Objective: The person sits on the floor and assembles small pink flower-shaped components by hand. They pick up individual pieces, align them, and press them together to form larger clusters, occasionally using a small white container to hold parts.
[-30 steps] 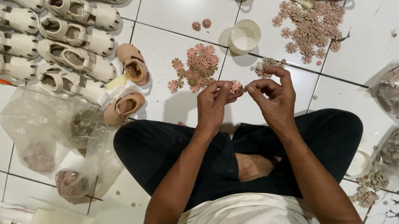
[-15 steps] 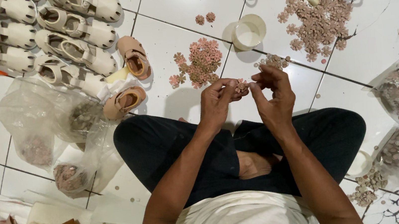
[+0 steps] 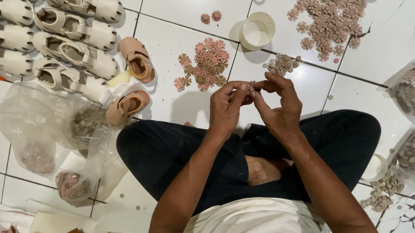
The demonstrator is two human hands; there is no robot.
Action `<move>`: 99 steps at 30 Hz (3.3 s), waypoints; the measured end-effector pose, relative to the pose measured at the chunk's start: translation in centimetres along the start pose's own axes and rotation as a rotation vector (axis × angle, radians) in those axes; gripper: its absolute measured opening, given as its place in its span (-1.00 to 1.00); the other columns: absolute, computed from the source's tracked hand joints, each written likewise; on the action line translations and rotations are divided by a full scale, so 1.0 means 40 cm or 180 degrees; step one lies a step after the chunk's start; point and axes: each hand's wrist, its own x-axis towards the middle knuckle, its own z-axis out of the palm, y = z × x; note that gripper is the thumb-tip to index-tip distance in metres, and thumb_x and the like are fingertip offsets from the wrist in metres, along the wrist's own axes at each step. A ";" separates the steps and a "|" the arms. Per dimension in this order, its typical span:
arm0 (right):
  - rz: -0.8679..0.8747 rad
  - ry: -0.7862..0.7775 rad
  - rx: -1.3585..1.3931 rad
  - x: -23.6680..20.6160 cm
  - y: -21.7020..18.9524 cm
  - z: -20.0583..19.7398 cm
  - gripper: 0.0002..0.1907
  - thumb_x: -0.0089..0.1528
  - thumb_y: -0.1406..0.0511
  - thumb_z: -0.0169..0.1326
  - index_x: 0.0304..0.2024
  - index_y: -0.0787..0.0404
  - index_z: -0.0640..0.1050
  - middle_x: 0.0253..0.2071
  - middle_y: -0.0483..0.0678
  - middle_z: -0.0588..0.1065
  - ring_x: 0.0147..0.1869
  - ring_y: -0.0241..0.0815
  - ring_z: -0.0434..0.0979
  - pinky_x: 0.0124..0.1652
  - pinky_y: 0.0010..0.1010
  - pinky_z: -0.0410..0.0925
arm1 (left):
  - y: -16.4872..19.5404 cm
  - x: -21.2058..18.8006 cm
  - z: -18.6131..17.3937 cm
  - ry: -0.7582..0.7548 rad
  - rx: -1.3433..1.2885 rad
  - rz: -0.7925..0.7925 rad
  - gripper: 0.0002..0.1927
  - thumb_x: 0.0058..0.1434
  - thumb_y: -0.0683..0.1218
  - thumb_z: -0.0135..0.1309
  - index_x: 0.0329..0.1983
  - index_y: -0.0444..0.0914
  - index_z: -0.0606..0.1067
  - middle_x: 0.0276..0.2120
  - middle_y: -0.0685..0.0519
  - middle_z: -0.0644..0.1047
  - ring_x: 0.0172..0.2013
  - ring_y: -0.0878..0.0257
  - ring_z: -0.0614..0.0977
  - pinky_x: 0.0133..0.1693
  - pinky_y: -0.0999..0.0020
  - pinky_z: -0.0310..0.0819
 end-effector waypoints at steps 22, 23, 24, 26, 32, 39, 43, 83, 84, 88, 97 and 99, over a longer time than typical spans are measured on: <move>0.1397 -0.0146 0.1265 0.013 0.024 0.004 -0.44 0.31 0.43 0.23 0.30 0.36 0.29 -0.03 0.02 0.57 0.03 -0.26 0.57 0.00 -0.45 0.46 | 0.022 -0.018 -0.011 -0.0040 -0.0081 0.0070 -0.68 0.50 -0.03 -0.02 0.00 -0.41 0.55 -0.15 -0.06 0.65 -0.17 0.24 0.71 -0.08 0.33 0.67; 0.1444 -0.0151 0.1293 0.014 0.023 0.008 -0.43 0.31 0.43 0.23 0.30 0.36 0.29 -0.05 0.02 0.57 0.01 -0.26 0.58 -0.01 -0.46 0.46 | 0.020 -0.021 -0.011 -0.0042 -0.0058 0.0080 -0.66 0.51 -0.02 -0.04 0.00 -0.41 0.56 -0.15 -0.05 0.65 -0.17 0.27 0.70 -0.08 0.34 0.66; 0.1487 -0.0160 0.1323 0.017 0.022 0.012 -0.42 0.30 0.43 0.23 0.30 0.36 0.29 -0.07 0.01 0.58 -0.01 -0.27 0.59 -0.03 -0.46 0.46 | 0.018 -0.023 -0.012 -0.0041 -0.0033 0.0095 -0.65 0.52 -0.02 -0.06 -0.01 -0.41 0.56 -0.15 -0.03 0.64 -0.17 0.30 0.68 -0.07 0.35 0.66; 0.1610 -0.0192 0.1416 0.018 0.017 0.016 -0.41 0.28 0.44 0.23 0.30 0.35 0.28 -0.11 0.00 0.58 -0.05 -0.28 0.60 -0.06 -0.47 0.47 | 0.016 -0.029 -0.015 0.0019 0.0174 0.0086 -0.63 0.53 0.00 -0.08 0.01 -0.39 0.58 -0.22 -0.01 0.63 -0.20 0.33 0.66 -0.06 0.36 0.65; 0.1652 -0.0234 0.1589 0.016 0.011 0.016 -0.40 0.29 0.45 0.21 0.31 0.34 0.26 -0.12 0.00 0.58 -0.07 -0.29 0.61 -0.08 -0.48 0.51 | 0.009 -0.038 -0.013 -0.0008 0.0182 0.0279 -0.67 0.52 -0.02 -0.03 0.01 -0.39 0.57 -0.23 0.02 0.60 -0.19 0.34 0.63 -0.04 0.35 0.64; 0.1766 -0.0080 0.2005 0.004 0.029 0.002 -0.53 0.41 0.45 0.05 0.35 0.39 0.28 -0.02 0.05 0.58 0.06 -0.26 0.58 0.00 -0.46 0.49 | 0.010 -0.029 -0.019 0.0049 -0.0008 -0.0066 -0.69 0.53 -0.05 0.00 0.02 -0.40 0.59 -0.33 0.00 0.59 -0.26 0.32 0.67 -0.08 0.33 0.68; 0.1741 -0.0173 0.2088 0.000 0.028 0.005 -0.47 0.33 0.47 0.08 0.31 0.39 0.24 -0.06 0.04 0.55 -0.04 -0.24 0.60 -0.04 -0.40 0.55 | 0.013 -0.030 -0.010 0.0048 0.0001 -0.0042 -0.77 0.42 -0.14 0.09 0.01 -0.41 0.55 -0.26 -0.06 0.67 -0.19 0.29 0.71 -0.08 0.38 0.63; 0.2009 0.0174 0.0693 -0.043 0.292 0.017 -0.41 0.24 0.43 0.16 0.30 0.40 0.32 -0.04 0.04 0.52 -0.03 -0.27 0.51 -0.05 -0.52 0.40 | 0.146 0.518 -0.169 0.1707 0.2089 -0.0463 -0.84 0.30 -0.09 0.14 -0.22 -0.29 0.63 -0.38 0.05 0.63 -0.42 0.29 0.59 -0.30 0.31 0.49; 0.2019 0.0177 0.0703 -0.042 0.292 0.020 -0.42 0.24 0.43 0.17 0.29 0.40 0.33 -0.05 0.04 0.52 -0.03 -0.27 0.50 -0.06 -0.53 0.40 | 0.145 0.525 -0.173 0.1714 0.2378 -0.0294 -0.84 0.29 -0.09 0.17 -0.22 -0.28 0.65 -0.38 0.04 0.65 -0.39 0.27 0.63 -0.25 0.32 0.52; 0.2155 0.0122 0.0702 -0.039 0.296 0.027 -0.46 0.27 0.44 0.16 0.29 0.40 0.35 -0.06 0.02 0.52 -0.03 -0.28 0.50 -0.06 -0.54 0.40 | 0.129 0.536 -0.199 0.1860 0.2869 0.0072 -0.84 0.27 -0.12 0.15 -0.15 -0.27 0.63 -0.30 -0.01 0.60 -0.31 0.18 0.64 -0.19 0.25 0.54; 0.2351 -0.0052 0.0417 -0.051 0.300 0.031 -0.41 0.27 0.39 0.16 0.33 0.34 0.31 -0.21 -0.03 0.55 -0.13 -0.27 0.51 -0.07 -0.50 0.38 | 0.122 0.509 -0.244 0.1989 0.2784 0.0310 -0.78 0.30 -0.21 0.06 0.02 -0.27 0.49 -0.16 -0.02 0.58 -0.22 0.20 0.64 -0.15 0.29 0.55; 0.2239 -0.0133 0.0526 -0.055 0.295 0.033 -0.46 0.31 0.37 0.13 0.31 0.34 0.31 -0.22 -0.04 0.54 -0.13 -0.27 0.50 -0.09 -0.47 0.40 | 0.134 0.483 -0.248 0.1850 0.2710 0.0137 -0.76 0.30 -0.17 0.10 0.03 -0.25 0.47 -0.14 0.03 0.58 -0.23 0.25 0.64 -0.17 0.31 0.56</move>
